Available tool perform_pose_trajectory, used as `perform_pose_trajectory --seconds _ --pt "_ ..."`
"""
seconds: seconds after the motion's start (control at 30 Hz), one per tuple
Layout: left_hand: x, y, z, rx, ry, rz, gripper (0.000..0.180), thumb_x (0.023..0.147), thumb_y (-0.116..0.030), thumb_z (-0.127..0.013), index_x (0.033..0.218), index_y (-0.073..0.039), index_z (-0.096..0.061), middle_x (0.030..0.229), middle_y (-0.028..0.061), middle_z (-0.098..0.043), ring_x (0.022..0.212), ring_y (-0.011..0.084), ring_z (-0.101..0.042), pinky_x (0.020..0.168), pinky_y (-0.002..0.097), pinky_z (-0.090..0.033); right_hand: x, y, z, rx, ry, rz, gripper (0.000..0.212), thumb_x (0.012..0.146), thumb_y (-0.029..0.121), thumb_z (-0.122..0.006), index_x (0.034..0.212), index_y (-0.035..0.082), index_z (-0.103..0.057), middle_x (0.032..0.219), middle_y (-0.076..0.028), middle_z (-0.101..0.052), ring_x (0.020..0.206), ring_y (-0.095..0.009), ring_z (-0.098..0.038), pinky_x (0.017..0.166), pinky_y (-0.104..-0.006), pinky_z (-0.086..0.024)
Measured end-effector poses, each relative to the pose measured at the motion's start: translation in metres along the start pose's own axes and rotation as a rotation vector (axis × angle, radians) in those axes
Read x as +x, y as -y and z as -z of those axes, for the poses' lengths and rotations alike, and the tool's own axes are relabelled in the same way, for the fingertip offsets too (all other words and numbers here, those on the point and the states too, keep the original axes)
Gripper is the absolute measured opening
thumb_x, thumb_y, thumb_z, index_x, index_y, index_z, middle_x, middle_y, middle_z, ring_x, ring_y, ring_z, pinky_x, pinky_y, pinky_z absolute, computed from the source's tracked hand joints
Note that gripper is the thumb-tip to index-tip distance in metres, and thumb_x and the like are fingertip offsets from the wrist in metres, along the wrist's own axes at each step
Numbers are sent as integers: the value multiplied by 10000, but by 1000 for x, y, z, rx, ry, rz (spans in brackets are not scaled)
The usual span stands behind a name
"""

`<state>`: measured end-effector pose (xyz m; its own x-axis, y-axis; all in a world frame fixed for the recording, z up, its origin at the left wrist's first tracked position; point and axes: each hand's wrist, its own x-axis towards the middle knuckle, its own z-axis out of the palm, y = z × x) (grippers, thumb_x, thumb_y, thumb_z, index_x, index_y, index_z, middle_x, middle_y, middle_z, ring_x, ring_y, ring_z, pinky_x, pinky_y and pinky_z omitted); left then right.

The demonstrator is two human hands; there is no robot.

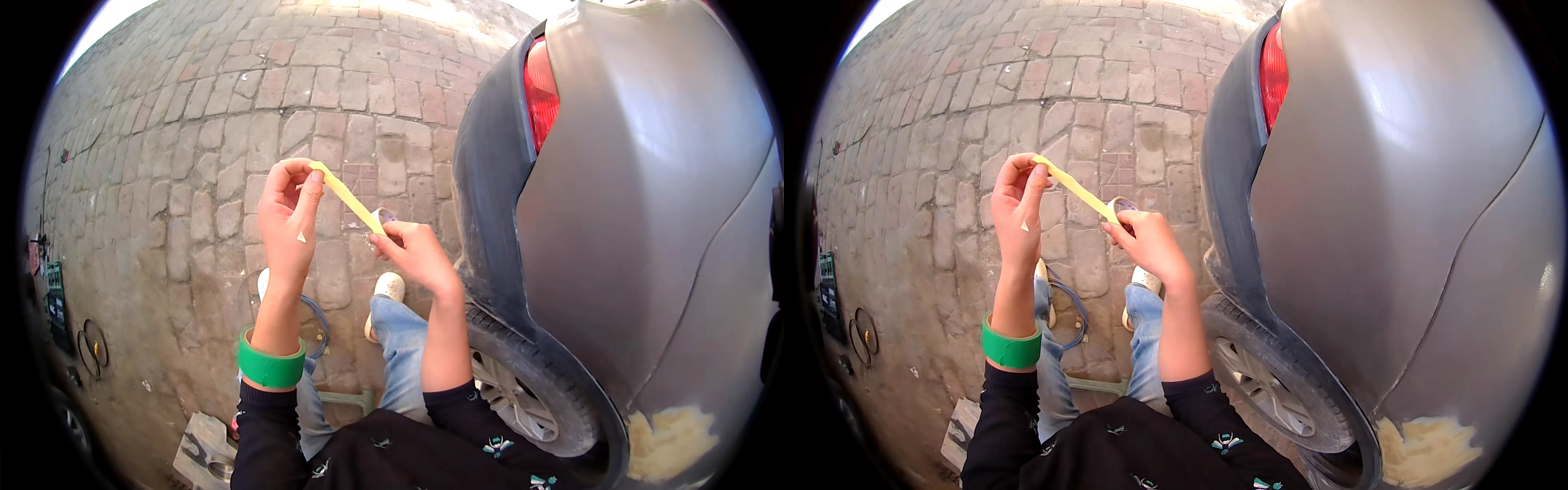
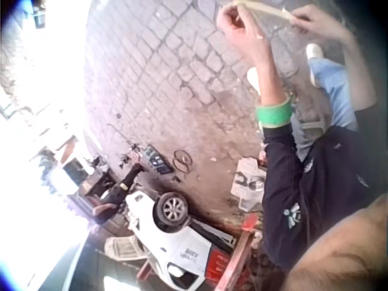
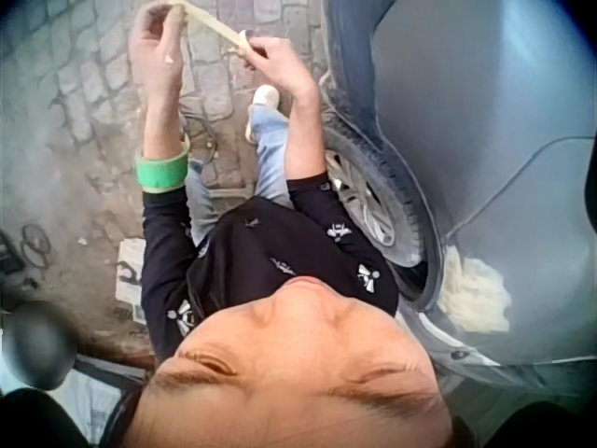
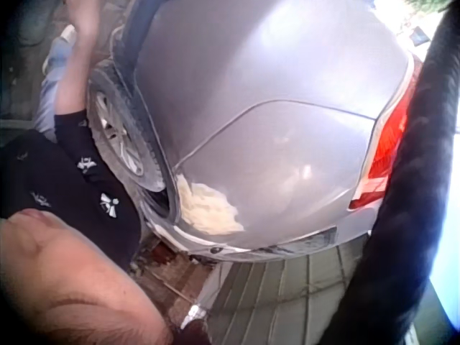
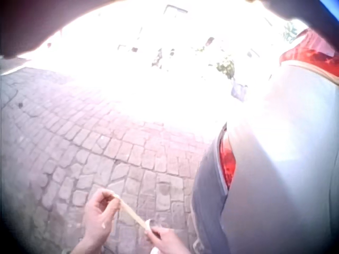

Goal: The person walks to the rear of a grey car and applies masking tape around the taillight. They use a utility knife to cut the tape and trim the edges for a precise fit.

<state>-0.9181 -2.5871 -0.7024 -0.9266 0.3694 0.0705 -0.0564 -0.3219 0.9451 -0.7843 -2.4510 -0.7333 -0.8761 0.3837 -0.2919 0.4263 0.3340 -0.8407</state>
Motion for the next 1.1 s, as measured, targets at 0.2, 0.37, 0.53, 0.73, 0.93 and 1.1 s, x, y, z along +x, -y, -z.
perform_pose_trajectory --seconds 0.2,0.37,0.53,0.73,0.93,1.1 --pt "-7 2 -60 43 32 -207 91 921 -42 -571 995 10 -580 888 26 -610 802 69 -564 722 209 -462 -4 -5 18 18 -219 26 247 887 221 -626 832 -20 -629 594 -93 -576 514 -122 -486 504 -303 -391" --pt "12 2 -109 -86 70 -219 123 877 7 -608 991 18 -654 881 22 -628 796 77 -592 695 211 -480 -6 7 20 -3 -438 -12 222 888 186 -616 866 -36 -610 582 -90 -542 520 -117 -462 511 -304 -391" --pt "39 7 -158 -252 352 72 104 840 -51 -646 913 -2 -701 815 27 -673 739 71 -612 671 212 -486 -9 -22 24 -161 -669 66 156 867 108 -624 939 -31 -632 664 -60 -605 614 -89 -523 601 -261 -440" --pt "73 25 -184 -482 517 113 117 825 -79 -661 895 4 -703 789 40 -676 723 79 -626 649 221 -492 -20 -6 3 179 -937 146 129 887 71 -593 923 -49 -621 804 -67 -641 752 -121 -605 694 -250 -475" --pt "91 31 -212 -588 609 145 112 799 -68 -658 851 21 -702 726 57 -660 620 89 -615 578 221 -477 -11 -13 -5 -156 -1098 517 224 921 187 -519 909 -35 -547 743 -86 -561 654 -148 -512 617 -261 -421" --pt "101 32 -230 -563 563 51 154 792 -107 -677 854 34 -684 706 71 -670 616 103 -600 598 253 -479 4 -19 -1 -339 -1085 707 273 939 263 -472 893 -2 -522 673 -85 -535 636 -156 -462 590 -283 -388"
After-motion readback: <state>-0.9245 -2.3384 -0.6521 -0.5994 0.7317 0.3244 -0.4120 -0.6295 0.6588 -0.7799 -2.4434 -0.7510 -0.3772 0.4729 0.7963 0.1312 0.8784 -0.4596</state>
